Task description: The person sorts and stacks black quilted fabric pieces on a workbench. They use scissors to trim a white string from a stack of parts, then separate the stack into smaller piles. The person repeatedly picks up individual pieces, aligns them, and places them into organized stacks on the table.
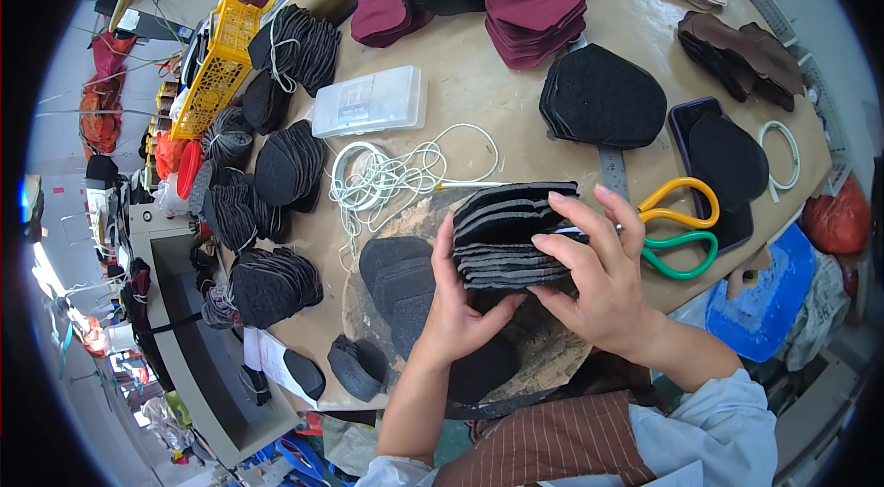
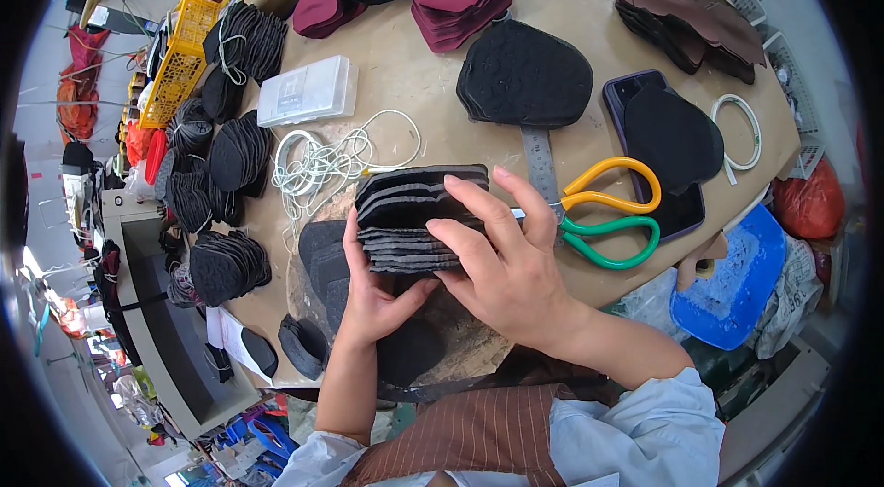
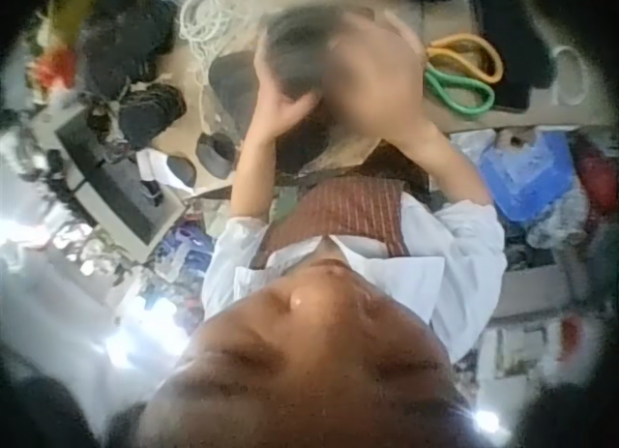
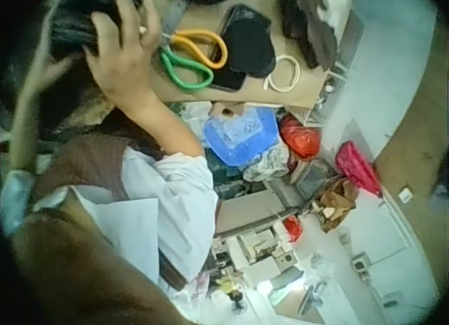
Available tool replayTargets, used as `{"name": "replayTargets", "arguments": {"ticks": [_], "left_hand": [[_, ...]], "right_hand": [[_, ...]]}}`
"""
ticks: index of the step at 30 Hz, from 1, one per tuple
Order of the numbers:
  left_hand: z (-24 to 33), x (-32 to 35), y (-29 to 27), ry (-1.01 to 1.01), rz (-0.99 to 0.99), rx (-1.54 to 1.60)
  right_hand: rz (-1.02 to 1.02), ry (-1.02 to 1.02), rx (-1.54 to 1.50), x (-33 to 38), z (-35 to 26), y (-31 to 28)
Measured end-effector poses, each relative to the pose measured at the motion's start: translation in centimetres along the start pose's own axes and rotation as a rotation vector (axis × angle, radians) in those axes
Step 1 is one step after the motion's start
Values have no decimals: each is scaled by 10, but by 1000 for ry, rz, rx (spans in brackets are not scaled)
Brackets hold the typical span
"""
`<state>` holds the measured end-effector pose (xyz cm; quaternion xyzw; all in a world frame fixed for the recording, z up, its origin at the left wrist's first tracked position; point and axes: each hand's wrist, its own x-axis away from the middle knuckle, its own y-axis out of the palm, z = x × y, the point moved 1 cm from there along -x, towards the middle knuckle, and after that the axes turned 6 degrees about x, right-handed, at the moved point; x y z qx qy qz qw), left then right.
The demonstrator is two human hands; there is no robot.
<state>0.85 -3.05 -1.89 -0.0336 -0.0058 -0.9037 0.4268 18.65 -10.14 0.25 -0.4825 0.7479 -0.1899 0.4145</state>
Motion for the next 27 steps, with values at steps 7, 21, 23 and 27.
{"name": "replayTargets", "arguments": {"ticks": [7, 21, 23, 27], "left_hand": [[11, -7, -12, 21, -109, 55], [24, -58, -62, 54, 456, 162], [27, -48, -95, 81, 560, 253], [49, -24, -120, 210, 943, -851]], "right_hand": [[-111, 32, -174, -4, -1, -6], [-307, 464, -720, -10, 19, -34], [-266, 579, -923, -20, 34, -49], [-178, 608, -1121, -26, 55, -62]]}}
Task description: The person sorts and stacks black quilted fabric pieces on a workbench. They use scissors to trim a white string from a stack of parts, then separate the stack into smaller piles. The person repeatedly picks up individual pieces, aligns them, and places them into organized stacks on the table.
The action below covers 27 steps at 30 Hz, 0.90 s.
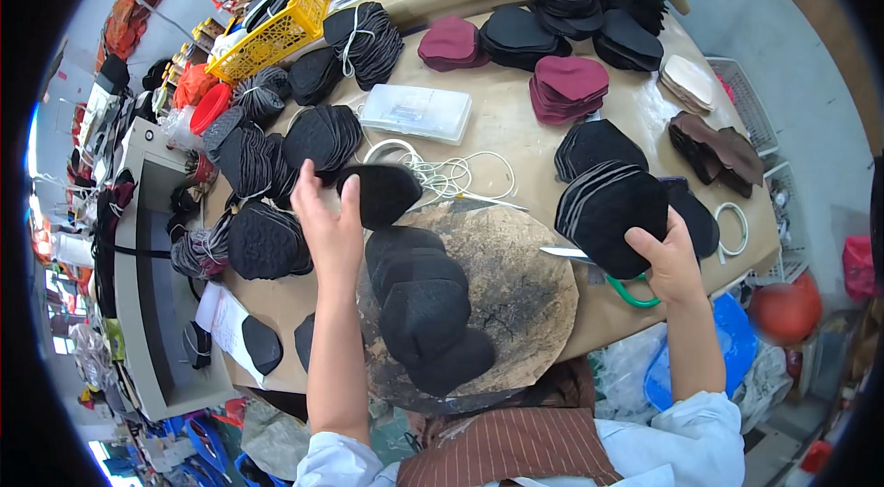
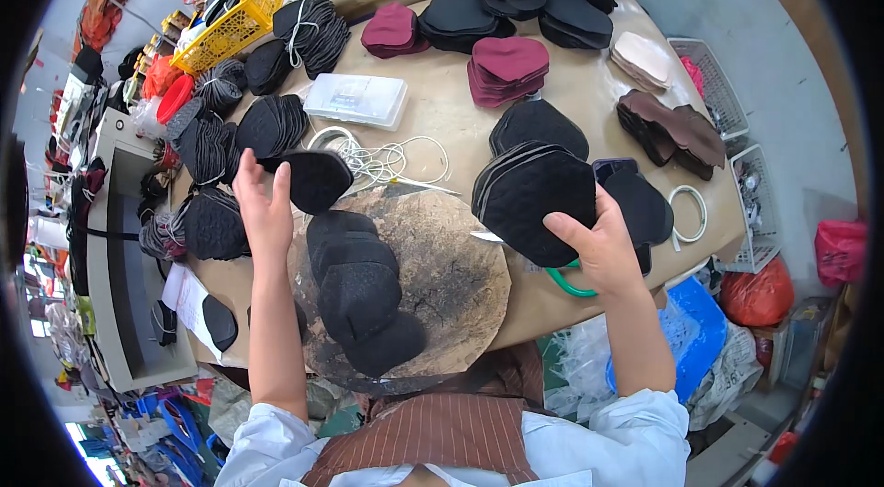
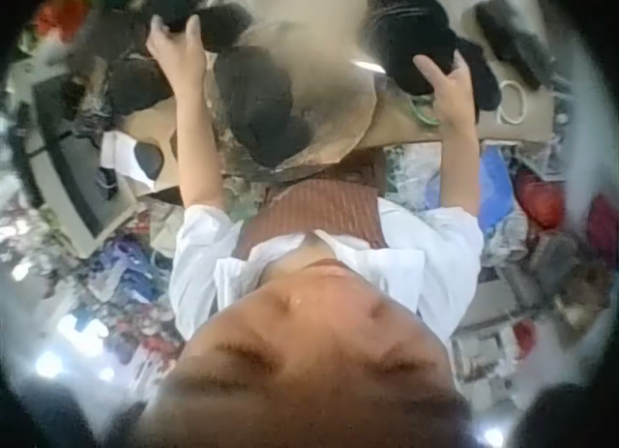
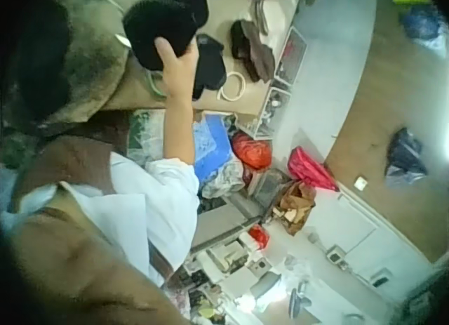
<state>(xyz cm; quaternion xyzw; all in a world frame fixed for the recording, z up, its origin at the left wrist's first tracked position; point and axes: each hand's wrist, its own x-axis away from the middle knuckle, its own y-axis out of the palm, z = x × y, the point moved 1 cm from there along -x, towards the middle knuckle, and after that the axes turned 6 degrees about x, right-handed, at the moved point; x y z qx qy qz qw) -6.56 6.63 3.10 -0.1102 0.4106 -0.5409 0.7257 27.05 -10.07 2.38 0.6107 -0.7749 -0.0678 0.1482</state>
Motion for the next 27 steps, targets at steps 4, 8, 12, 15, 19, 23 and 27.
{"name": "replayTargets", "arguments": {"ticks": [4, 8, 12, 15, 19, 23, 27], "left_hand": [[59, 57, -3, -24, -517, 798], [83, 100, 17, 109, -710, 966], [71, 120, 22, 25, -776, 741], [71, 119, 15, 61, -786, 716], [81, 114, 4, 278, -889, 541], [99, 111, 3, 397, -1025, 483], [100, 64, 35, 22, -1277, 937]], "right_hand": [[-21, -65, -86, 10, 22, 20], [-196, -210, 185, 21, 53, 49], [-203, -339, 690, 21, 67, 61], [-245, -502, 765, 23, 63, 60], [-256, -823, 1141, 33, 8, 69], [-374, -609, 1349, 56, -8, 65], [-216, -367, 1061, 69, -10, 45]]}}
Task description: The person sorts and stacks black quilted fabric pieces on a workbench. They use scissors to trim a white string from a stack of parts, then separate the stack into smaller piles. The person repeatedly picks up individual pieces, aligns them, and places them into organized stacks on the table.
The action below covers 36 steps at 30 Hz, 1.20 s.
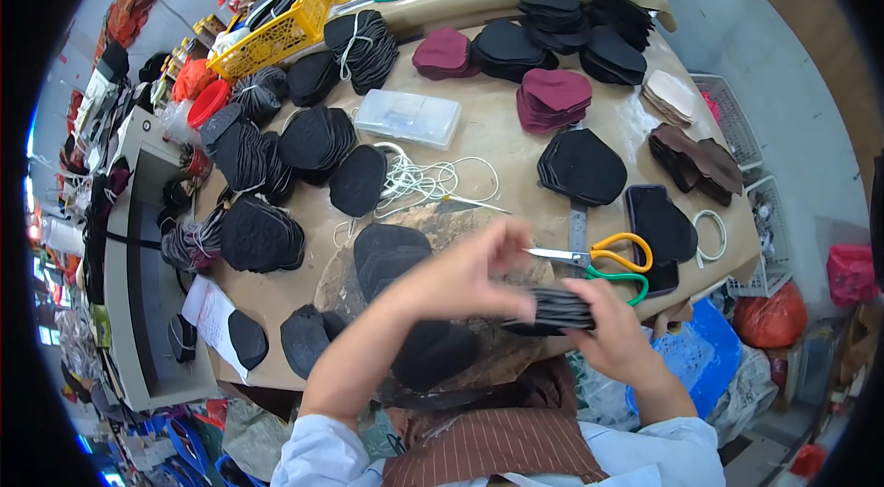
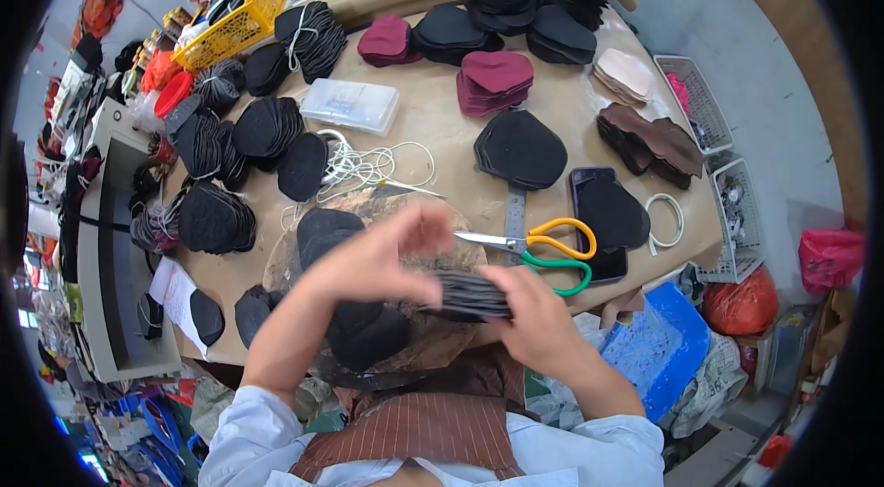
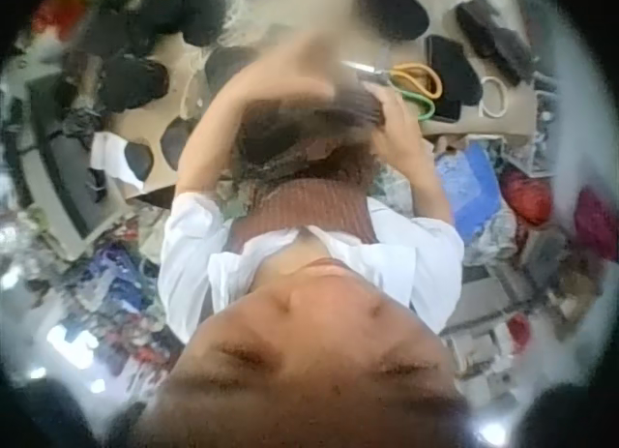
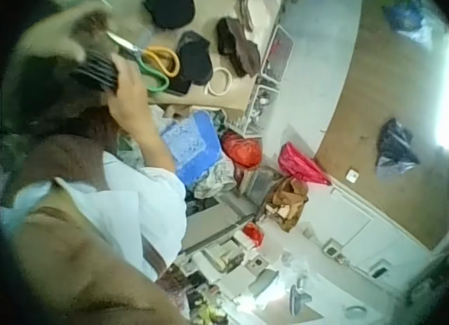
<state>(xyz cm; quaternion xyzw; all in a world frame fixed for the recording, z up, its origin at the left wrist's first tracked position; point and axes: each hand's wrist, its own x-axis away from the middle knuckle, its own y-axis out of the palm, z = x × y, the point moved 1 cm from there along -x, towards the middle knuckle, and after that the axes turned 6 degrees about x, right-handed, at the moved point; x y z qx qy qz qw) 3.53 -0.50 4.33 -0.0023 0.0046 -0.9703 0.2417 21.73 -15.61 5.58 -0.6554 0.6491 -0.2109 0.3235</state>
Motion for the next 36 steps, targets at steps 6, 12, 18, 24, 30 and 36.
{"name": "replayTargets", "arguments": {"ticks": [6, 12, 18, 24, 30, 36], "left_hand": [[-18, -172, -35, -375, 225, -341], [-42, -216, -23, -765, 232, -720], [-56, -184, -13, -637, 308, -464], [-37, -189, 21, -795, 440, -499], [-89, -194, 9, -528, 266, -369], [-48, -119, 34, -233, 278, 206]], "right_hand": [[350, 343, -869, 52, 26, 8], [464, 422, -1130, 67, 32, 15], [530, 416, -1364, 44, 54, 37], [625, 422, -1637, 31, 66, 38], [590, 379, -1825, 36, 86, 48], [500, 248, -1621, 33, 71, 46]]}}
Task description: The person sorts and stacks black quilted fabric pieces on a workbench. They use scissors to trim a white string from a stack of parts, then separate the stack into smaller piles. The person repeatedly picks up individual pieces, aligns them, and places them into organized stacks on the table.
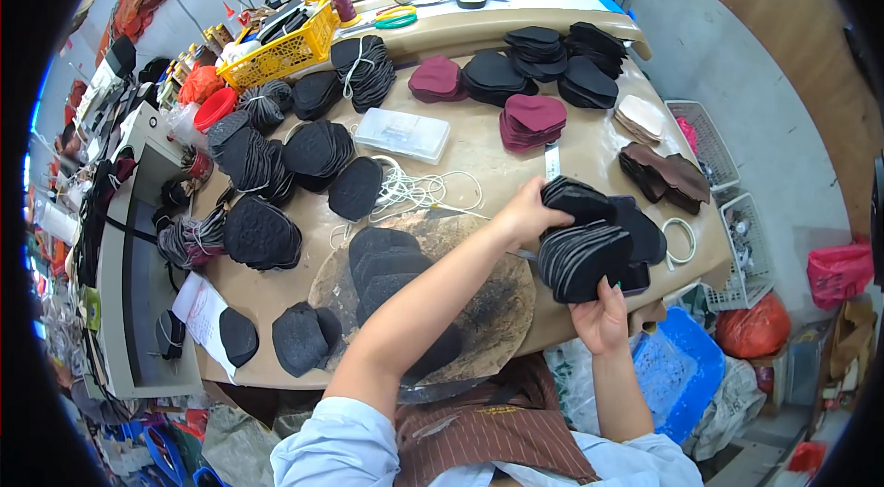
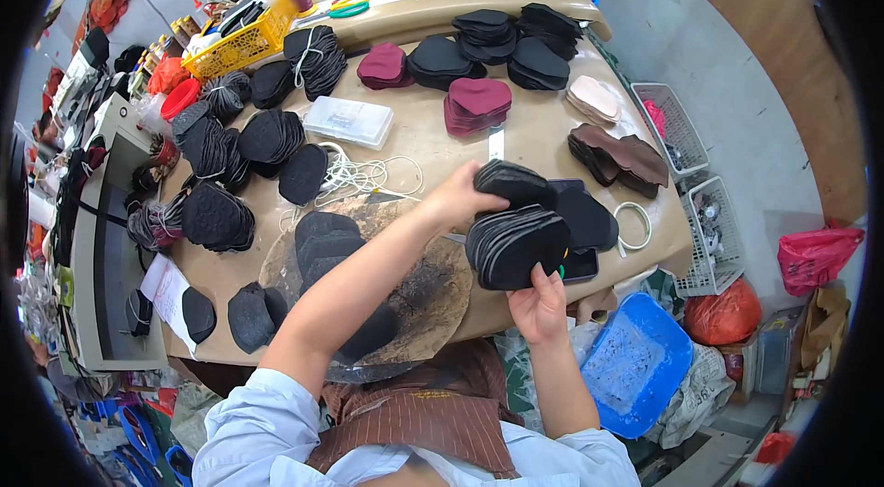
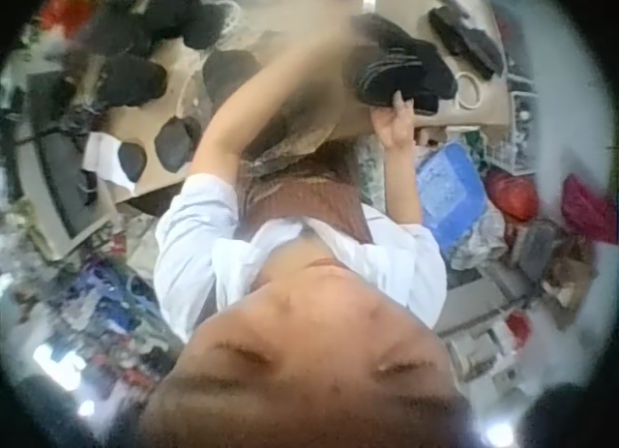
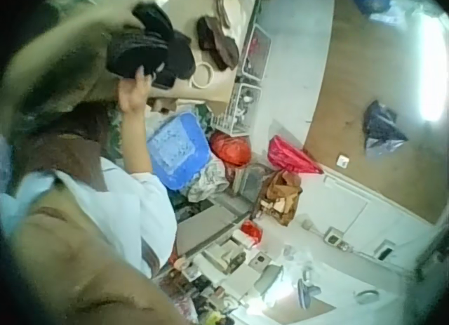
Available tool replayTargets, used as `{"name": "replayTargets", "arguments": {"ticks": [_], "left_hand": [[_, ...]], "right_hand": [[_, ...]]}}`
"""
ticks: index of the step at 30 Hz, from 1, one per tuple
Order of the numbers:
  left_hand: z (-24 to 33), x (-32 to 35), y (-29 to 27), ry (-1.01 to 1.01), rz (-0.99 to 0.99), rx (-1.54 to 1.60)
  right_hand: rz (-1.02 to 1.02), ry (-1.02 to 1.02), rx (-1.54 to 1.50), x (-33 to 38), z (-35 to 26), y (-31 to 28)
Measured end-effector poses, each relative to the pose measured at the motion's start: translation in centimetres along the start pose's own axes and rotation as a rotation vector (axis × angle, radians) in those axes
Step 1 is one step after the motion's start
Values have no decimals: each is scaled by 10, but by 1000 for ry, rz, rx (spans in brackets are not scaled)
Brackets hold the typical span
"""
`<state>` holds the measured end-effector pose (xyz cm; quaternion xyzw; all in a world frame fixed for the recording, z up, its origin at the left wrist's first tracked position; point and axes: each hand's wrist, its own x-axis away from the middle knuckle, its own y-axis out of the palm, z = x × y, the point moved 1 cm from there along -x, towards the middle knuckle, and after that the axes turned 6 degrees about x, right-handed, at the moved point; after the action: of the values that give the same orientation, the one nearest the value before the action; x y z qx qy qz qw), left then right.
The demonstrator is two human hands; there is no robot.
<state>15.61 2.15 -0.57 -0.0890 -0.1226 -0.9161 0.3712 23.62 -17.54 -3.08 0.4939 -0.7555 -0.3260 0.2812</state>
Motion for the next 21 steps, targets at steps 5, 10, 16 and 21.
{"name": "replayTargets", "arguments": {"ticks": [5, 10, 16, 21], "left_hand": [[7, 95, -25, 263, -112, 92], [-2, 167, -38, 267, -78, 330], [9, 209, -78, 235, -240, -31], [-5, 198, -46, 489, 11, -557]], "right_hand": [[-123, -54, 184, 4, 9, 10], [-147, 33, 144, 5, 36, 49], [-441, -217, 565, -6, 40, 52], [-706, -617, 944, -15, 37, 56]]}}
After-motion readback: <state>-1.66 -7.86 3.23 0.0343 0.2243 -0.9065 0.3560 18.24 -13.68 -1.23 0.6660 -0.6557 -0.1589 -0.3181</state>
